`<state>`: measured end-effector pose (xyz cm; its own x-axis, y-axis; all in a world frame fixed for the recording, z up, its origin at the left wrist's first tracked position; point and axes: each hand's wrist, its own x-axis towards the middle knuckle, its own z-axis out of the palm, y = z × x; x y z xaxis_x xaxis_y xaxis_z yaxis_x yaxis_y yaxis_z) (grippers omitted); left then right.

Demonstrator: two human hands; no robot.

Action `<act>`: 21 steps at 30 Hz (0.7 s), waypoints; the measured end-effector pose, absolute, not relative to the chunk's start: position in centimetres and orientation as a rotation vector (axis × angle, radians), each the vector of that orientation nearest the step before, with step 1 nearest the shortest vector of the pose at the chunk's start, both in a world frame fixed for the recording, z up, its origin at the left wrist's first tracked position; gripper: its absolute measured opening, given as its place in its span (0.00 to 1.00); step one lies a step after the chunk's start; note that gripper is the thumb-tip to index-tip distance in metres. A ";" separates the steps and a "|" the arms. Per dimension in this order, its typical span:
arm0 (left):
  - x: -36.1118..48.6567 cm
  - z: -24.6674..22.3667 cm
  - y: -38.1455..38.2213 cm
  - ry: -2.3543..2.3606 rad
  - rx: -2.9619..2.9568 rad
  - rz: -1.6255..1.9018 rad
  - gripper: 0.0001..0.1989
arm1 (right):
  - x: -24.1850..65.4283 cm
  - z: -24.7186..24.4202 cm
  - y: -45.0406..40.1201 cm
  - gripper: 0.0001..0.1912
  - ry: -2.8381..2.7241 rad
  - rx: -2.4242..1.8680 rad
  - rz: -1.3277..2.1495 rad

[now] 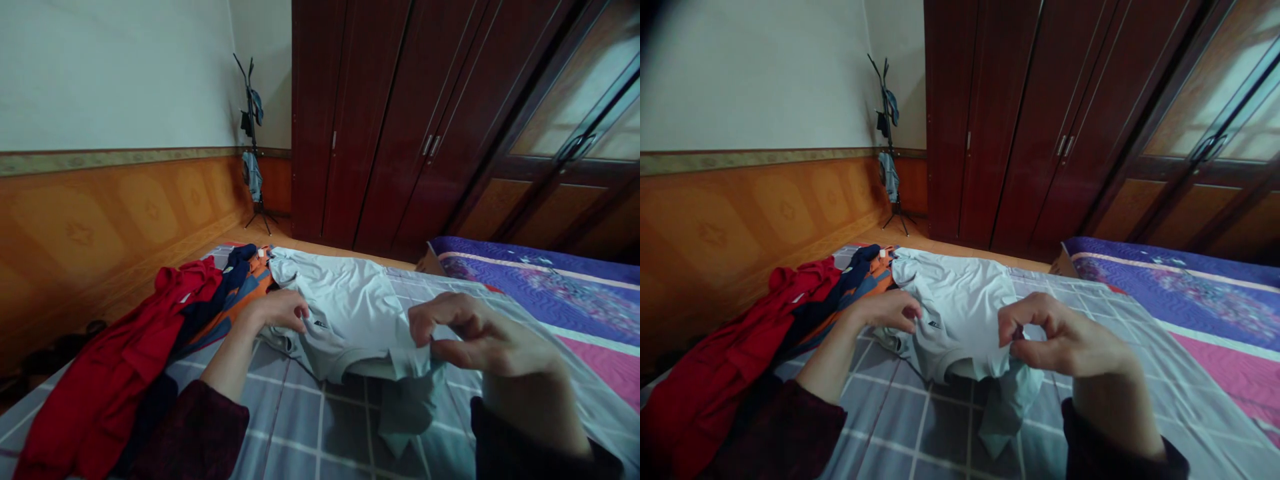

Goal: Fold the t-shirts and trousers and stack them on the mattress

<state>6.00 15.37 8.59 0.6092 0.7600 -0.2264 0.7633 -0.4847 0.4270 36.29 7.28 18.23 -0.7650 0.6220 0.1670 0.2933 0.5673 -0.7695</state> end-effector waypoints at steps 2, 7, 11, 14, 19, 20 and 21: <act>7.1 8.9 13.9 1.146 2.362 -0.012 0.17 | 35.8 17.9 8.1 0.12 -2.208 -0.938 0.973; 9.6 5.6 10.5 1.214 2.602 0.065 0.22 | 36.0 15.0 12.2 0.15 -1.823 -1.284 0.730; 8.8 2.0 10.9 1.325 2.365 0.645 0.09 | 36.4 12.4 14.9 0.13 -1.932 -1.574 0.514; 7.0 0.6 12.6 1.341 1.852 1.124 0.11 | 35.7 10.9 15.8 0.11 -2.007 -1.694 0.419; 4.8 -0.9 14.6 1.396 1.306 1.474 0.14 | 32.7 8.7 15.6 0.14 -2.187 -1.813 0.436; 4.6 -1.2 14.7 1.404 1.251 1.499 0.14 | 32.0 8.2 15.4 0.16 -2.224 -1.846 0.432; 4.5 -1.4 14.8 1.416 1.234 1.504 0.14 | 31.4 7.6 15.3 0.18 -2.254 -1.881 0.423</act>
